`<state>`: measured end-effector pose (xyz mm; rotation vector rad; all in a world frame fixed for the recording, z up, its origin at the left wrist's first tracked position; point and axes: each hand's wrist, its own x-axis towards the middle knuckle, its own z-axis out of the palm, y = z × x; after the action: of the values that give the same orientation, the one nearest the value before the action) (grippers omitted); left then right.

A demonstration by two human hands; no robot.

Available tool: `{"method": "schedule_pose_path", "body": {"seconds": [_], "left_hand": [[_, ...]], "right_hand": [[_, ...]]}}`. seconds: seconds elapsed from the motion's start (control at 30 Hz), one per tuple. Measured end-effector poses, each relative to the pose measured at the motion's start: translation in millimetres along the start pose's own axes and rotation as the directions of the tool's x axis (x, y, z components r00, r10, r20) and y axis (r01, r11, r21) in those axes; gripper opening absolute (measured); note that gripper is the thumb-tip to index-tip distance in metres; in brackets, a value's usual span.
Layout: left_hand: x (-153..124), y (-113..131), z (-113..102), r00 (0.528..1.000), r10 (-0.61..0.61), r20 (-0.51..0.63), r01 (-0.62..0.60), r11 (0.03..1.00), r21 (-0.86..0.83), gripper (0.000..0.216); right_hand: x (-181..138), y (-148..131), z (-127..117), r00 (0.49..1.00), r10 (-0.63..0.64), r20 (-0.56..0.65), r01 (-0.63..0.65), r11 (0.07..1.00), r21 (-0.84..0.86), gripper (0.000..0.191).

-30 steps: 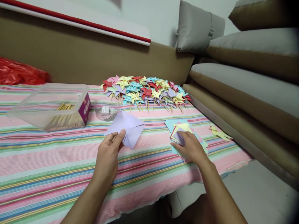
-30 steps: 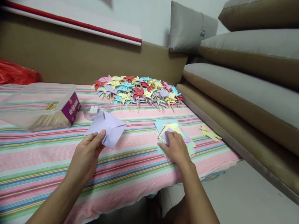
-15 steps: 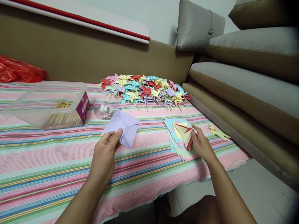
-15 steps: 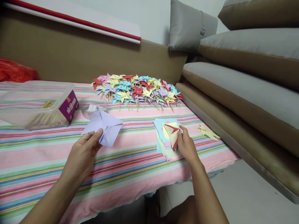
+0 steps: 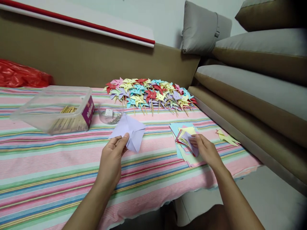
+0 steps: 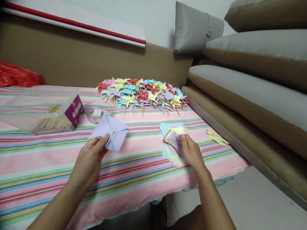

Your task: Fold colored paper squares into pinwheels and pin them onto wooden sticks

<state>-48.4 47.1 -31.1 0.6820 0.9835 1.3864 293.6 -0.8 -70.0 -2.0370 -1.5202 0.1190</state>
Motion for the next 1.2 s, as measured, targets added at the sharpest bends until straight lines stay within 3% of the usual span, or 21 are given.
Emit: {"method": "schedule_pose_path", "body": {"seconds": [0.13,0.3,0.4,0.47,0.53,0.63,0.7,0.77,0.83,0.93,1.1,1.2], "left_hand": [[-3,-8,-5,1.0,-0.012,0.028,0.01,0.998,0.066,0.034],[-11,-10,-21,0.997,-0.021,0.074,0.009,0.988,0.154,0.033],[-15,-4,-33,0.996,-0.025,0.086,0.012,0.988,0.153,0.034],[-17,0,-40,0.996,-0.026,0.083,0.013,0.988,0.152,0.036],[-18,3,-44,0.997,-0.026,0.07,0.016,0.988,0.151,0.037],[-19,4,-44,0.997,-0.031,0.068,0.022,0.99,0.136,0.04],[-20,4,-41,0.996,-0.028,0.086,0.018,0.993,0.113,0.039],[-20,5,-38,0.994,-0.023,0.105,0.013,0.996,0.093,0.036],[-20,6,-34,0.994,-0.019,0.112,0.009,0.996,0.09,0.032],[-17,7,-32,0.993,-0.016,0.118,0.002,0.993,0.114,0.03],[-13,4,-28,0.985,-0.014,0.17,-0.017,0.983,0.181,0.027],[-14,0,-23,0.981,-0.011,0.192,-0.028,0.979,0.201,0.027]], "right_hand": [[-5,-15,12,0.994,-0.094,0.047,0.098,0.993,-0.072,0.031],[-5,-9,19,0.979,-0.193,0.067,0.203,0.953,-0.224,0.033],[-4,-19,16,0.943,-0.327,-0.056,0.297,0.907,-0.299,0.04],[-7,-42,15,0.913,-0.372,-0.168,0.325,0.912,-0.251,0.041],[-12,-77,19,0.926,-0.325,-0.193,0.325,0.945,-0.034,0.038],[-22,-135,35,0.984,-0.18,0.01,0.16,0.894,0.419,0.036],[-27,-168,47,0.969,-0.132,0.21,-0.034,0.768,0.64,0.04],[-29,-191,57,0.931,-0.153,0.332,-0.178,0.602,0.778,0.046],[-30,-205,62,0.902,-0.175,0.396,-0.274,0.476,0.836,0.047],[-32,-211,63,0.87,-0.197,0.452,-0.359,0.375,0.854,0.041],[-35,-201,58,0.848,-0.207,0.488,-0.417,0.309,0.855,0.033],[-35,-198,56,0.854,-0.196,0.481,-0.41,0.314,0.856,0.029]]}}
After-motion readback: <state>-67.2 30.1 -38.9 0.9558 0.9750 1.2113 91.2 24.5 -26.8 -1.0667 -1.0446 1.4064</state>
